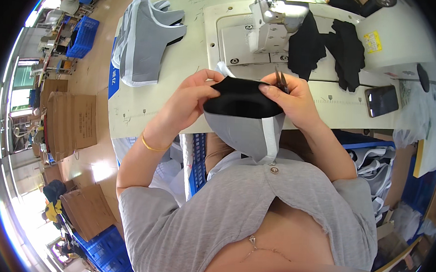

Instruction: The worker is using a sewing machine to stitch together black and gray fabric components for shoes, using small snips to trim threads between operations.

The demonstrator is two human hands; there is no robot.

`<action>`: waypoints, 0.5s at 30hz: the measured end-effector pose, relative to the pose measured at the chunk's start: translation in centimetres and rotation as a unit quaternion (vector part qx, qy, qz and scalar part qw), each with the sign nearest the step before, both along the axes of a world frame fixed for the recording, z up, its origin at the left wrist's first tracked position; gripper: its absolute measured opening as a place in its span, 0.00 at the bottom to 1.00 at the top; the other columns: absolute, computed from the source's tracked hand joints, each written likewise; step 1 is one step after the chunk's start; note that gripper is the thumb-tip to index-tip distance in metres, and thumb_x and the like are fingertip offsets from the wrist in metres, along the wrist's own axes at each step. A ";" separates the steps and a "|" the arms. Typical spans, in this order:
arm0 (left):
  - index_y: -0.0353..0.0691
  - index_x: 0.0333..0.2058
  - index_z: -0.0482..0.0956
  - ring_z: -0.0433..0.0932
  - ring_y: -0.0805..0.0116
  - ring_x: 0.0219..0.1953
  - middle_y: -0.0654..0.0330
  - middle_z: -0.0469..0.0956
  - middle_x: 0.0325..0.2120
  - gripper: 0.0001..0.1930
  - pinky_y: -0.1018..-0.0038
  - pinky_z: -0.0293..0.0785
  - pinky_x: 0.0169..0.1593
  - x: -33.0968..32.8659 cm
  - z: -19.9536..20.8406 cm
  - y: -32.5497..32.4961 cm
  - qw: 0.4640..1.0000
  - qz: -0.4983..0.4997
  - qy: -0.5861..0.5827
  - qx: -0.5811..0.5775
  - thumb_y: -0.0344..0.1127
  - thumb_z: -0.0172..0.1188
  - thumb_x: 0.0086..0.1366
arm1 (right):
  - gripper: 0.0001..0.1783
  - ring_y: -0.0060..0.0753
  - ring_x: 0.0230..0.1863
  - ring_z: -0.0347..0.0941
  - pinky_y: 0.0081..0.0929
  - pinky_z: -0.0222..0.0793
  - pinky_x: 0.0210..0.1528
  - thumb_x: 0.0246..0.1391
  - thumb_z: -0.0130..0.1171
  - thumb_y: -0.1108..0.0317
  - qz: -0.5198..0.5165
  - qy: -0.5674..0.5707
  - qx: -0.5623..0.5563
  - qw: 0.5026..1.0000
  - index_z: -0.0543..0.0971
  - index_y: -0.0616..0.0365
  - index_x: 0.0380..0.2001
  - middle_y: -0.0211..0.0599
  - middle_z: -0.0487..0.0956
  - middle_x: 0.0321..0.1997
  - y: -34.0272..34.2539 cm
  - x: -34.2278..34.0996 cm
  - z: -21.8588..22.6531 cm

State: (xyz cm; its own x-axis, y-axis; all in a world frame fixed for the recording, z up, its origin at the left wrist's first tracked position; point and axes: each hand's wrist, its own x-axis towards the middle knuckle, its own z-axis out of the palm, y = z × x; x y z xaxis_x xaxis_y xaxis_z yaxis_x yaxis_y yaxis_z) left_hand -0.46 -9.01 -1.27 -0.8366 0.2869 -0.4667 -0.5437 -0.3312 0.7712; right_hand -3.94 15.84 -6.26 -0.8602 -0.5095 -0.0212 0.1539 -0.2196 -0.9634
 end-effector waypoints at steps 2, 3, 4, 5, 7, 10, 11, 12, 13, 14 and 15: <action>0.36 0.46 0.72 0.76 0.73 0.43 0.59 0.77 0.40 0.16 0.78 0.72 0.47 0.2 1.2 1.2 0.942 -0.067 0.166 -0.284 0.21 0.56 0.58 | 0.08 0.10 0.27 0.66 0.15 0.63 0.30 0.58 0.61 0.68 -0.002 0.024 0.068 0.997 0.80 0.62 0.32 0.20 0.75 0.25 0.0 0.4 0.8; 0.35 0.47 0.73 0.74 0.70 0.45 0.57 0.76 0.40 0.18 0.74 0.71 0.48 0.6 2.0 1.9 0.845 -0.081 0.290 -0.441 0.21 0.58 0.56 | 0.09 0.13 0.24 0.65 0.18 0.63 0.28 0.58 0.61 0.67 -0.030 0.056 0.107 0.992 0.79 0.63 0.30 0.25 0.75 0.22 -0.2 0.6 1.2; 0.35 0.47 0.73 0.74 0.70 0.45 0.57 0.76 0.40 0.18 0.74 0.71 0.48 0.9 2.6 2.7 0.843 -0.092 0.295 -0.440 0.21 0.58 0.56 | 0.09 0.13 0.24 0.65 0.18 0.63 0.28 0.58 0.61 0.67 -0.034 0.055 0.108 0.992 0.79 0.63 0.30 0.25 0.75 0.22 -0.3 0.9 1.6; 0.34 0.47 0.74 0.74 0.70 0.44 0.57 0.75 0.40 0.17 0.72 0.71 0.48 1.2 3.0 3.7 0.780 -0.062 0.372 -0.499 0.23 0.59 0.57 | 0.09 0.15 0.23 0.66 0.20 0.63 0.27 0.57 0.62 0.67 -0.048 0.093 0.144 0.984 0.78 0.64 0.31 0.30 0.75 0.21 -0.4 1.2 2.0; 0.33 0.44 0.74 0.75 0.69 0.39 0.56 0.76 0.34 0.12 0.72 0.71 0.44 1.4 3.2 5.4 0.680 -0.018 0.471 -0.561 0.29 0.60 0.63 | 0.10 0.26 0.21 0.68 0.26 0.65 0.26 0.55 0.63 0.68 -0.072 0.158 0.181 0.968 0.78 0.65 0.32 0.42 0.74 0.21 -0.5 1.6 2.3; 0.35 0.39 0.75 0.76 0.53 0.33 0.50 0.76 0.31 0.09 0.67 0.72 0.40 0.4 2.1 7.0 0.804 -0.007 0.331 -0.494 0.33 0.61 0.64 | 0.08 0.19 0.23 0.65 0.22 0.60 0.26 0.54 0.63 0.71 -0.094 0.234 0.144 0.957 0.77 0.65 0.31 0.34 0.73 0.21 -0.2 2.1 1.7; 0.35 0.34 0.75 0.74 0.65 0.27 0.57 0.76 0.24 0.07 0.73 0.71 0.35 0.3 1.6 7.2 0.827 0.009 0.306 -0.472 0.33 0.60 0.66 | 0.09 0.22 0.23 0.65 0.23 0.61 0.26 0.53 0.65 0.69 -0.091 0.251 0.133 0.955 0.78 0.65 0.31 0.38 0.72 0.21 0.0 2.1 1.4; 0.35 0.34 0.75 0.74 0.65 0.27 0.57 0.76 0.24 0.07 0.73 0.71 0.35 0.1 1.1 7.3 0.829 0.003 0.312 -0.464 0.33 0.60 0.66 | 0.10 0.21 0.23 0.65 0.23 0.61 0.26 0.55 0.65 0.68 -0.086 0.260 0.142 0.951 0.78 0.65 0.31 0.35 0.73 0.21 0.4 2.2 1.1; 0.35 0.34 0.75 0.72 0.72 0.27 0.61 0.75 0.24 0.07 0.77 0.69 0.35 0.1 0.6 7.5 0.870 0.020 0.293 -0.397 0.32 0.59 0.67 | 0.10 0.21 0.23 0.65 0.22 0.61 0.27 0.56 0.64 0.67 -0.068 0.191 0.143 0.969 0.78 0.65 0.30 0.33 0.73 0.21 0.5 2.2 0.7; 0.35 0.33 0.75 0.69 0.79 0.28 0.65 0.75 0.23 0.07 0.80 0.67 0.34 0.0 0.2 7.6 0.905 0.040 0.238 -0.350 0.32 0.59 0.68 | 0.10 0.20 0.23 0.66 0.21 0.62 0.27 0.57 0.63 0.67 -0.054 0.151 0.117 0.980 0.78 0.64 0.30 0.32 0.73 0.21 0.8 2.0 0.6; 0.35 0.32 0.75 0.66 0.85 0.29 0.71 0.72 0.24 0.07 0.84 0.65 0.32 0.2 -0.2 7.7 0.931 0.064 0.257 -0.252 0.31 0.58 0.69 | 0.10 0.20 0.23 0.66 0.21 0.62 0.27 0.57 0.63 0.67 -0.052 0.130 0.141 0.980 0.78 0.64 0.30 0.32 0.73 0.21 1.0 1.9 0.5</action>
State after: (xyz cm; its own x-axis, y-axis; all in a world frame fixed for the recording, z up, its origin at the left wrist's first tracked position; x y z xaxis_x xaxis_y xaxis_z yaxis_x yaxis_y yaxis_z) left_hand -0.30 -1.29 -1.48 -0.9988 0.0228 -0.0443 -0.0416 0.1059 0.9935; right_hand -2.01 16.80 -5.77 -0.9025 -0.4235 0.0787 -0.1147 0.0601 -0.9916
